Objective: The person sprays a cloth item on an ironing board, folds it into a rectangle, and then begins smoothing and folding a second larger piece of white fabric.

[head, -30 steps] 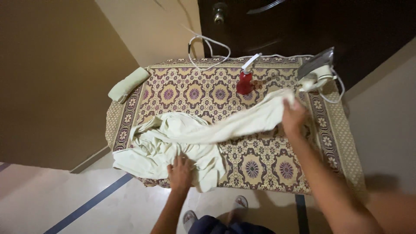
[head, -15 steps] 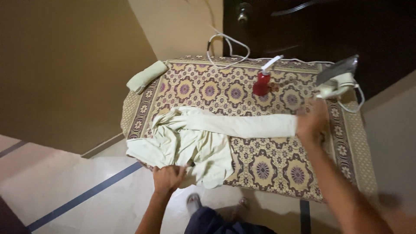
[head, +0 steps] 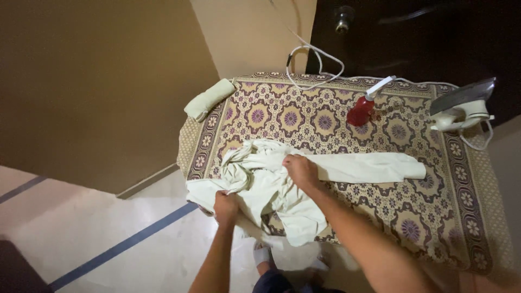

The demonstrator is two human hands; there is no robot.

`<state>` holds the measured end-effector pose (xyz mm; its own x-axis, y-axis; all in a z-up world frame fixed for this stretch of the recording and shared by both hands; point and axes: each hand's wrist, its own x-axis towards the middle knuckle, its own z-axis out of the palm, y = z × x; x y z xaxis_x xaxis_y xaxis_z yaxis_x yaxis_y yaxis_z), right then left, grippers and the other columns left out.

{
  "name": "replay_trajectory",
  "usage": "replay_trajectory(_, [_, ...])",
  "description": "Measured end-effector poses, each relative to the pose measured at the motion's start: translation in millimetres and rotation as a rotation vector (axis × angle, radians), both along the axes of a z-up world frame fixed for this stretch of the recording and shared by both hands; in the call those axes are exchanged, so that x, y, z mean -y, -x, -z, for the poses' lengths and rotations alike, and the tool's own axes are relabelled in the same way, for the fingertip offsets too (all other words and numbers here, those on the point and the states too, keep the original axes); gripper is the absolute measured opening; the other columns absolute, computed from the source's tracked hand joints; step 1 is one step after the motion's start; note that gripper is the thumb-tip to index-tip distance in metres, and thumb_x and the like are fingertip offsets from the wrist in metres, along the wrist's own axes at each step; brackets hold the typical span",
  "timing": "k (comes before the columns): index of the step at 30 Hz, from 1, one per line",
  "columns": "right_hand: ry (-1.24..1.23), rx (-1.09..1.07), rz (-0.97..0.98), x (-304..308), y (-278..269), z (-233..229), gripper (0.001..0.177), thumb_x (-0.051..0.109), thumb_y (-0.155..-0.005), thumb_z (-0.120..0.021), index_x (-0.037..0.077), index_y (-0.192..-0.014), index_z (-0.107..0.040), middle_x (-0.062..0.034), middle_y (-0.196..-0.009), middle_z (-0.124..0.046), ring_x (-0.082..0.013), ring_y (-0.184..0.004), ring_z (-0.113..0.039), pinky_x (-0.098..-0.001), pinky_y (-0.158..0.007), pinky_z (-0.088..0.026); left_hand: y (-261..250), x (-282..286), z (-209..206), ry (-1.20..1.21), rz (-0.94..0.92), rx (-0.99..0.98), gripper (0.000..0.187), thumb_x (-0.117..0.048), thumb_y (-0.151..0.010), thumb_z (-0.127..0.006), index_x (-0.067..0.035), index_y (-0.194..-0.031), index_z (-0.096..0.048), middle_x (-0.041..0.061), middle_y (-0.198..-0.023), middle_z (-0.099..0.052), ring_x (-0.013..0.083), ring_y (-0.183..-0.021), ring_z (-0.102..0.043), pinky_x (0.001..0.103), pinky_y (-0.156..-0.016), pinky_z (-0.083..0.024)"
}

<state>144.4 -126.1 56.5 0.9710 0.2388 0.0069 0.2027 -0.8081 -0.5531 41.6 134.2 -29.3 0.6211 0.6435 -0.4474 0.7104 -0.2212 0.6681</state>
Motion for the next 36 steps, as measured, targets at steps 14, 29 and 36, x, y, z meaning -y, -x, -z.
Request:
replay_trajectory(14, [-0.696, 0.069, 0.665, 61.0, -7.9, -203.8, 0.023, 0.027, -0.109, -0.046, 0.009, -0.109, -0.059, -0.0052, -0.093, -0.066, -0.0166, -0.081, -0.068, -0.0314, -0.069, -0.058, -153.6, -128.6, -91.1, 0.686, -0.227, 1.246, 0.034, -0.022, -0.105, -0.060, 0.001, -0.125, -0.044, 0.015, -0.125, -0.063, 0.0211, -0.107, -0.068, 0.036, -0.091, -0.060])
replay_trajectory(29, [0.470, 0.056, 0.409, 112.6, 31.9, -123.4, 0.021, 0.007, -0.090, -0.061, 0.011, -0.107, -0.073, -0.0127, -0.111, -0.071, -0.0244, -0.098, -0.067, -0.0367, -0.087, -0.058, -45.9, 108.9, -94.4, 0.135, 0.716, 0.481, 0.019, -0.027, -0.092, -0.066, -0.011, -0.103, -0.068, 0.011, -0.110, -0.060, 0.0271, -0.095, -0.065, 0.042, -0.089, -0.053])
replay_trajectory(36, [0.262, 0.008, 0.114, 67.1, 36.6, -52.7, 0.032, 0.020, -0.081, -0.075, 0.013, -0.112, -0.072, -0.0076, -0.111, -0.070, -0.0268, -0.106, -0.064, -0.0426, -0.091, -0.054, -59.3, 117.9, -95.8, -0.440, 0.846, 0.259, 0.050, -0.029, -0.069, -0.087, -0.020, -0.116, -0.070, 0.012, -0.122, -0.058, 0.0318, -0.109, -0.055, 0.050, -0.094, -0.043])
